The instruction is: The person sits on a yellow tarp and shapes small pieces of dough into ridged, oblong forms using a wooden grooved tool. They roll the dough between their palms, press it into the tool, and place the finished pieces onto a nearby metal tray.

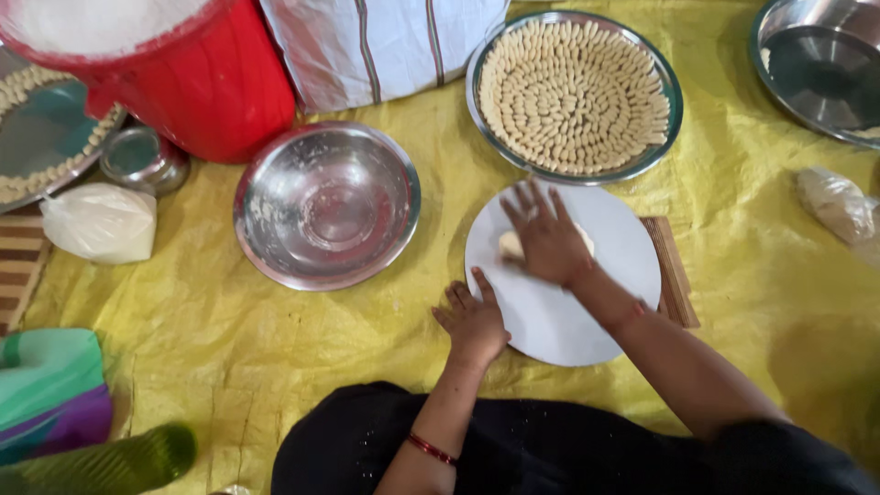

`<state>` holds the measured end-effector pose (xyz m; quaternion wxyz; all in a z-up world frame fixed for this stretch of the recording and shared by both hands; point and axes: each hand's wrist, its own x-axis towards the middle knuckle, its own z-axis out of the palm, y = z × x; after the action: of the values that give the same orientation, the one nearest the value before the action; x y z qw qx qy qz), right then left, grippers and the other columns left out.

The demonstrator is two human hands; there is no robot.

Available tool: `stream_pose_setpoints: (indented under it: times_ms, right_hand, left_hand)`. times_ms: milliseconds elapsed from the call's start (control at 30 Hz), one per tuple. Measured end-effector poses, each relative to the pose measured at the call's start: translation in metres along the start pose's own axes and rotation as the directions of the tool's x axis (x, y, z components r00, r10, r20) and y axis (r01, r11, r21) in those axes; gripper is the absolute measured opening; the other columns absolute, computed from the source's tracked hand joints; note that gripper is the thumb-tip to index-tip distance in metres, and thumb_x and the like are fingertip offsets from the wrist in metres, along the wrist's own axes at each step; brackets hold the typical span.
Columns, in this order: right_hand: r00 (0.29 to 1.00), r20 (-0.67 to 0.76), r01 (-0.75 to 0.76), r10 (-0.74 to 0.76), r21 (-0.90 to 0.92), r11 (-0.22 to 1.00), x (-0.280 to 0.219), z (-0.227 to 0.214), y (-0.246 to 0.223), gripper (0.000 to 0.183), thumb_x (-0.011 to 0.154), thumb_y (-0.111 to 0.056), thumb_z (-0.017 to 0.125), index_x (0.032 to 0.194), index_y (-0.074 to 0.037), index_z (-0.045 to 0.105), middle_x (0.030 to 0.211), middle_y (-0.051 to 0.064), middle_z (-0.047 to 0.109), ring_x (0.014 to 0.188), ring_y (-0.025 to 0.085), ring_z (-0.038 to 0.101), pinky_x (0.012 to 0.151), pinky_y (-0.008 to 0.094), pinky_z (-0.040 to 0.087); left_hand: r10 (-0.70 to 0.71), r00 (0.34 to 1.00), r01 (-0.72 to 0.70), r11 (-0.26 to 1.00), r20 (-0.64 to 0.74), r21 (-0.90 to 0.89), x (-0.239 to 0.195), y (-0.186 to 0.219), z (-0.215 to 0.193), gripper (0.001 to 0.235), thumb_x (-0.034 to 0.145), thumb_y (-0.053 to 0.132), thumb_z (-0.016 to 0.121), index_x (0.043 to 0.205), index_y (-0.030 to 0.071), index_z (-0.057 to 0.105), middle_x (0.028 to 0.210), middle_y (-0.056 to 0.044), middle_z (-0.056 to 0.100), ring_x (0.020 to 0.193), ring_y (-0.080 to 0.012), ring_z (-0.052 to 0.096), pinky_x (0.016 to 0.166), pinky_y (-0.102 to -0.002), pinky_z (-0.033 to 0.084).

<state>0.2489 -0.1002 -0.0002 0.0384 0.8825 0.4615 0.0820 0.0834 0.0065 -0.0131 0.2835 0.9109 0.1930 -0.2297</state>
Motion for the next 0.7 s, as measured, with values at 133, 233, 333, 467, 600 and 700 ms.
stream_pose_setpoints:
  times_ms: [133, 233, 333, 467, 600, 700]
  right_hand:
    - [0.987, 0.091, 0.120, -0.133, 0.134, 0.984, -0.111, -0.044, -0.061, 0.099, 0.086, -0.060, 0.056, 0.150, 0.012, 0.029, 0.160, 0.028, 0.022, 0.149, 0.042, 0.018, 0.120, 0.054, 0.014]
    - [0.979, 0.186, 0.065, -0.080, 0.086, 0.994, -0.150, -0.067, -0.088, 0.094, 0.087, -0.054, 0.054, 0.150, 0.010, 0.026, 0.161, 0.029, 0.022, 0.151, 0.041, 0.015, 0.121, 0.051, 0.013]
    - [0.988, 0.149, 0.022, -0.033, 0.075, 0.997, -0.119, -0.061, -0.078, 0.094, 0.091, -0.057, 0.051, 0.150, 0.011, 0.026, 0.161, 0.030, 0.020, 0.153, 0.041, 0.013, 0.122, 0.051, 0.013]
    - [0.937, 0.293, -0.159, 0.191, -0.131, 0.979, -0.011, -0.037, -0.030, 0.095, 0.096, -0.067, 0.044, 0.156, 0.004, 0.022, 0.167, 0.025, 0.013, 0.156, 0.039, 0.005, 0.124, 0.056, 0.005]
    - [0.927, 0.150, -0.338, 0.343, -0.058, 0.939, 0.073, -0.029, 0.003, 0.092, 0.092, -0.065, 0.043, 0.158, -0.008, 0.017, 0.166, 0.020, 0.010, 0.153, 0.039, 0.000, 0.117, 0.060, 0.000]
    - [0.976, 0.041, -0.211, 0.215, -0.071, 0.975, 0.083, -0.028, -0.004, 0.093, 0.090, -0.065, 0.043, 0.159, -0.008, 0.019, 0.168, 0.017, 0.015, 0.156, 0.034, 0.005, 0.122, 0.054, 0.004]
  left_hand:
    - [-0.020, 0.999, 0.021, 1.000, 0.038, -0.022, -0.005, 0.002, -0.010, 0.123, 0.088, 0.030, 0.080, 0.160, 0.005, -0.017, 0.164, -0.037, -0.001, 0.155, -0.0514, -0.002, 0.113, -0.080, -0.002]
    - [-0.037, 0.998, 0.038, 0.999, 0.050, -0.028, -0.009, 0.006, -0.016, 0.122, 0.089, 0.031, 0.078, 0.160, 0.006, -0.018, 0.165, -0.036, -0.002, 0.155, -0.0494, -0.003, 0.113, -0.080, -0.006]
    - [-0.040, 0.998, 0.042, 0.999, 0.048, -0.025, -0.010, 0.007, -0.015, 0.122, 0.090, 0.031, 0.078, 0.160, 0.005, -0.018, 0.165, -0.036, -0.002, 0.156, -0.0493, -0.002, 0.113, -0.080, -0.007]
    - [-0.028, 0.998, 0.027, 1.000, 0.054, 0.004, -0.007, 0.005, -0.012, 0.124, 0.090, 0.031, 0.079, 0.160, 0.005, -0.020, 0.165, -0.037, -0.003, 0.155, -0.0504, -0.003, 0.112, -0.081, -0.006]
    - [-0.024, 0.999, 0.025, 1.000, 0.023, -0.017, -0.002, 0.002, -0.006, 0.124, 0.088, 0.031, 0.080, 0.159, 0.006, -0.019, 0.166, -0.036, -0.002, 0.155, -0.0494, -0.001, 0.112, -0.081, -0.005]
    - [-0.019, 1.000, 0.019, 0.999, 0.006, -0.030, 0.000, 0.001, -0.006, 0.126, 0.087, 0.031, 0.081, 0.160, 0.006, -0.019, 0.165, -0.036, -0.002, 0.155, -0.0498, -0.002, 0.112, -0.080, -0.006]
